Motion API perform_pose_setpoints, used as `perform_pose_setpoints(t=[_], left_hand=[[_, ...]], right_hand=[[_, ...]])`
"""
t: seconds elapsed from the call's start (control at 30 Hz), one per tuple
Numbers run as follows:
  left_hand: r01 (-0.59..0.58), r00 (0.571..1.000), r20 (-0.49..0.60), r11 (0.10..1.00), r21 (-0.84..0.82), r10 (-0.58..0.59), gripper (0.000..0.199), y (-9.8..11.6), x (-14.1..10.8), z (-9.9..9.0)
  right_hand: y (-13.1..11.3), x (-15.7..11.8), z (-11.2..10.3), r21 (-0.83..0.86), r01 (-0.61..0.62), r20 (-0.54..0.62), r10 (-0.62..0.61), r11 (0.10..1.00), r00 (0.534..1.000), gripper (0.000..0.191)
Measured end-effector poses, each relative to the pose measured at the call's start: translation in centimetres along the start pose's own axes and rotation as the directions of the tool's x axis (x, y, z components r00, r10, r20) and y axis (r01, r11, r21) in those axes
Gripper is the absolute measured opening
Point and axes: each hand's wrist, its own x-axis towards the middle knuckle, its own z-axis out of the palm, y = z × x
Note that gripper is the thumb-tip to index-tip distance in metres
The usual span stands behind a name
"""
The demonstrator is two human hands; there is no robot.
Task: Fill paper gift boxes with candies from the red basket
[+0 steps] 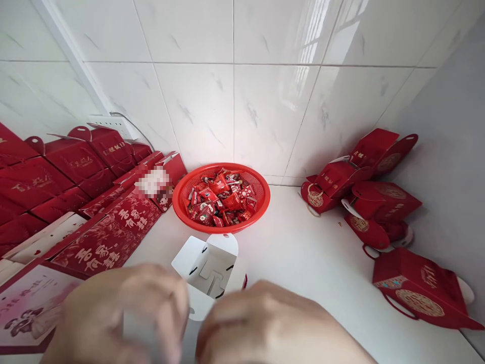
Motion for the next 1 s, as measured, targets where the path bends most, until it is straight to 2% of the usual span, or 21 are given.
perform_pose_setpoints(t=[0.03,0.07,0.13,0.17,0.2,0.23,0.3,0.4,0.53,0.63,0.7,0.77,0.87,0.93,1.0], left_hand=[[0.128,0.986,-0.123,0.987,0.096,-0.116,0.022,-0.1,0.6,-0.5],[0.284,0.939,-0.256,0.939,0.195,-0.23,0.019,-0.5,1.2,-0.7],[0.568,0.794,-0.473,0.744,0.351,-0.383,0.019,-2.0,2.4,-0.5],[0.668,0.726,-0.534,0.627,0.401,-0.433,0.021,-2.9,2.9,-0.2],[0.729,0.679,-0.561,0.529,0.436,-0.474,0.023,-3.8,3.3,0.1],[0.758,0.652,-0.568,0.459,0.463,-0.502,0.027,-4.7,3.6,0.3],[0.766,0.642,-0.539,0.414,0.492,-0.545,0.031,-6.1,4.0,0.6],[0.76,0.648,-0.465,0.47,0.448,-0.604,0.025,-7.1,4.2,0.4],[0.78,0.624,-0.327,0.548,0.302,-0.709,0.026,-7.7,4.3,0.3],[0.772,0.635,-0.263,0.604,0.198,-0.726,0.028,-8.2,4.4,0.5],[0.765,0.643,-0.254,0.619,0.177,-0.722,0.03,-8.5,4.3,0.7],[0.777,0.629,-0.23,0.609,0.159,-0.742,0.034,-8.5,4.1,0.8],[0.795,0.605,-0.294,0.58,0.176,-0.74,0.041,-7.6,3.7,0.6],[0.786,0.616,-0.412,0.557,0.268,-0.671,0.046,-6.7,3.2,0.1],[0.769,0.637,-0.506,0.528,0.361,-0.582,0.048,-5.7,2.8,-0.8]], right_hand=[[0.4,0.9,-0.3,-0.047,-0.069,-0.009,0.069,0.996,0.998,0.02],[0.9,1.7,-0.2,-0.12,-0.164,-0.014,0.164,0.979,0.986,0.017],[2.2,2.9,0.5,-0.281,-0.331,0.007,0.347,0.901,0.938,0.018],[2.9,3.4,1.1,-0.341,-0.378,0.033,0.413,0.86,0.91,0.019],[3.6,3.8,1.6,-0.377,-0.398,0.069,0.455,0.836,0.888,0.02],[4.2,4.0,2.1,-0.397,-0.411,0.106,0.485,0.821,0.868,0.021],[5.0,4.4,2.7,-0.409,-0.435,0.16,0.533,0.802,0.831,0.025],[5.5,4.5,2.7,-0.405,-0.471,0.182,0.574,0.784,0.798,0.03],[6.1,4.6,2.4,-0.366,-0.496,0.191,0.586,0.787,0.788,0.025],[6.4,4.5,2.3,-0.354,-0.52,0.18,0.602,0.777,0.778,0.025],[6.5,4.2,2.0,-0.325,-0.523,0.168,0.592,0.788,0.788,0.024],[6.5,4.0,1.3,-0.265,-0.529,0.129,0.574,0.806,0.809,0.022],[7.1,4.4,-0.6,-0.18,-0.568,-0.049,0.569,0.803,0.821,0.02],[8.2,5.6,-1.8,-0.151,-0.584,-0.198,0.555,0.797,0.808,0.023],[9.9,7.7,-2.4,-0.127,-0.578,-0.29,0.527,0.806,0.799,0.023]])
